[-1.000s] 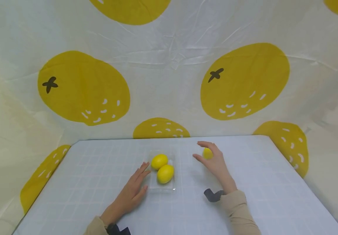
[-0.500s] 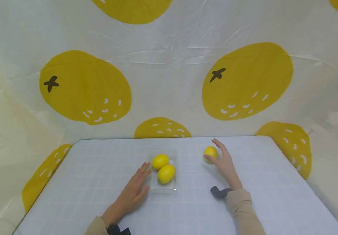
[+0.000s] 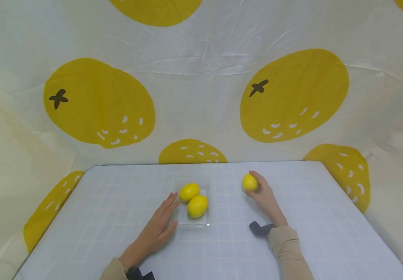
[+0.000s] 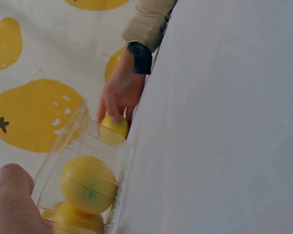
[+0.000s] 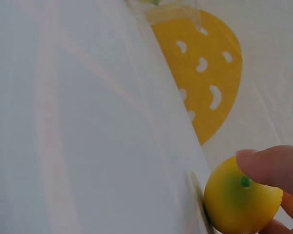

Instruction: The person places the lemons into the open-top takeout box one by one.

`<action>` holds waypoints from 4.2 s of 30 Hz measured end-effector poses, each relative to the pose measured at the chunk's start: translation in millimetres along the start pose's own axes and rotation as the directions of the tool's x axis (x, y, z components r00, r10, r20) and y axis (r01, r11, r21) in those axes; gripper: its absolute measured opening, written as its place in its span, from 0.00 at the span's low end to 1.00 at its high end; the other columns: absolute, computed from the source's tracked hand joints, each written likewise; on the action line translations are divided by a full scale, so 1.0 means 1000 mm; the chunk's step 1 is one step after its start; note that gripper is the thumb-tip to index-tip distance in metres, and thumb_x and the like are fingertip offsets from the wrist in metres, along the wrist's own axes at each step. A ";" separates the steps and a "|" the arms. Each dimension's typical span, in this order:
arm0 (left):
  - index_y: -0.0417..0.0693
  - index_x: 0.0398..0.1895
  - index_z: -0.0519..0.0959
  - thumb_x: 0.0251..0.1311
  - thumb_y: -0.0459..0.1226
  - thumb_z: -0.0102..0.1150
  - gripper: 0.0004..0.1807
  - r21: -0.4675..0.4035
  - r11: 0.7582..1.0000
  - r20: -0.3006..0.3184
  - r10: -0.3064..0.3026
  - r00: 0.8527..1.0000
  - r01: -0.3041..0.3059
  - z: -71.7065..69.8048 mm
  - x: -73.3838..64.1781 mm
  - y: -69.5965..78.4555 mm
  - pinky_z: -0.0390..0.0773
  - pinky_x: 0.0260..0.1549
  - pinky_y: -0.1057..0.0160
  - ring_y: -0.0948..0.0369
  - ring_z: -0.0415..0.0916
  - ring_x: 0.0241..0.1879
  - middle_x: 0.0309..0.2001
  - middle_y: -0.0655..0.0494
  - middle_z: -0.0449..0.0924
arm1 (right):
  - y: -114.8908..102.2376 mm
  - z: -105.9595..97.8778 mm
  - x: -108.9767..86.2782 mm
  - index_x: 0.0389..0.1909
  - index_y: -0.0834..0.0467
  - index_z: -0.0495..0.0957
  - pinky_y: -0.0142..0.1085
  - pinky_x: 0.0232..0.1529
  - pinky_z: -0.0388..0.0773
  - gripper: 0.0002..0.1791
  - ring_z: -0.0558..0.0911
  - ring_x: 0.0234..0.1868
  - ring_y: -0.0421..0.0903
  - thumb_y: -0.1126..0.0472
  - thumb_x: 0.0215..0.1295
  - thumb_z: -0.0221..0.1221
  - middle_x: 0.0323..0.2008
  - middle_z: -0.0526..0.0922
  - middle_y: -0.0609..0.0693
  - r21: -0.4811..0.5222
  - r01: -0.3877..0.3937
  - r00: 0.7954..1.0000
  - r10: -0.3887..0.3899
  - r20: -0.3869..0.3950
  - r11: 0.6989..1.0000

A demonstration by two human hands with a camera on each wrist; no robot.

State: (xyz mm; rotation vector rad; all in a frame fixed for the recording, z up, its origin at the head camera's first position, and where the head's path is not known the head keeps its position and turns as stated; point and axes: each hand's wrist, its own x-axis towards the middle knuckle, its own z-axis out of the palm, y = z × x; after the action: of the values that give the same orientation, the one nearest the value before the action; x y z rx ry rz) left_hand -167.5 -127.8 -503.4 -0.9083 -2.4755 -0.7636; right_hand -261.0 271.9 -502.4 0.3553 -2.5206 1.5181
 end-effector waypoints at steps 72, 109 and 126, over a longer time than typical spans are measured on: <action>0.38 0.76 0.56 0.70 0.43 0.50 0.35 -0.033 0.999 0.003 0.002 1.000 -0.002 0.000 0.000 0.001 0.58 0.69 0.42 0.47 0.49 0.76 0.77 0.45 0.52 | -0.159 0.087 -0.003 0.58 0.59 0.74 0.34 0.57 0.77 0.33 0.78 0.54 0.53 0.67 0.50 0.74 0.59 0.77 0.54 0.261 0.225 0.952 -0.269 0.146 0.939; 0.37 0.76 0.55 0.69 0.46 0.53 0.39 -0.005 1.000 -0.004 -0.018 1.000 0.018 0.002 -0.002 0.001 0.60 0.67 0.42 0.49 0.49 0.76 0.77 0.45 0.51 | -0.140 0.129 -0.023 0.53 0.55 0.77 0.62 0.67 0.58 0.23 0.74 0.63 0.50 0.59 0.58 0.71 0.58 0.80 0.52 -0.005 0.492 0.799 -0.449 0.400 0.871; 0.37 0.76 0.55 0.69 0.46 0.52 0.38 -0.006 1.000 0.007 -0.029 1.000 0.029 0.001 -0.001 0.002 0.60 0.68 0.41 0.49 0.49 0.76 0.77 0.44 0.51 | -0.141 0.127 -0.023 0.58 0.56 0.78 0.65 0.67 0.55 0.26 0.73 0.64 0.53 0.54 0.59 0.70 0.60 0.79 0.52 -0.015 0.492 0.791 -0.439 0.426 0.871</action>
State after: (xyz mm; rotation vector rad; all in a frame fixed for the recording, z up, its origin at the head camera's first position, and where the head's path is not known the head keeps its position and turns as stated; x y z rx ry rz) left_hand -165.5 -126.3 -504.3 -0.8801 -2.4985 -0.7794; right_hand -201.5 97.8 -448.5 1.2952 -2.5160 1.1695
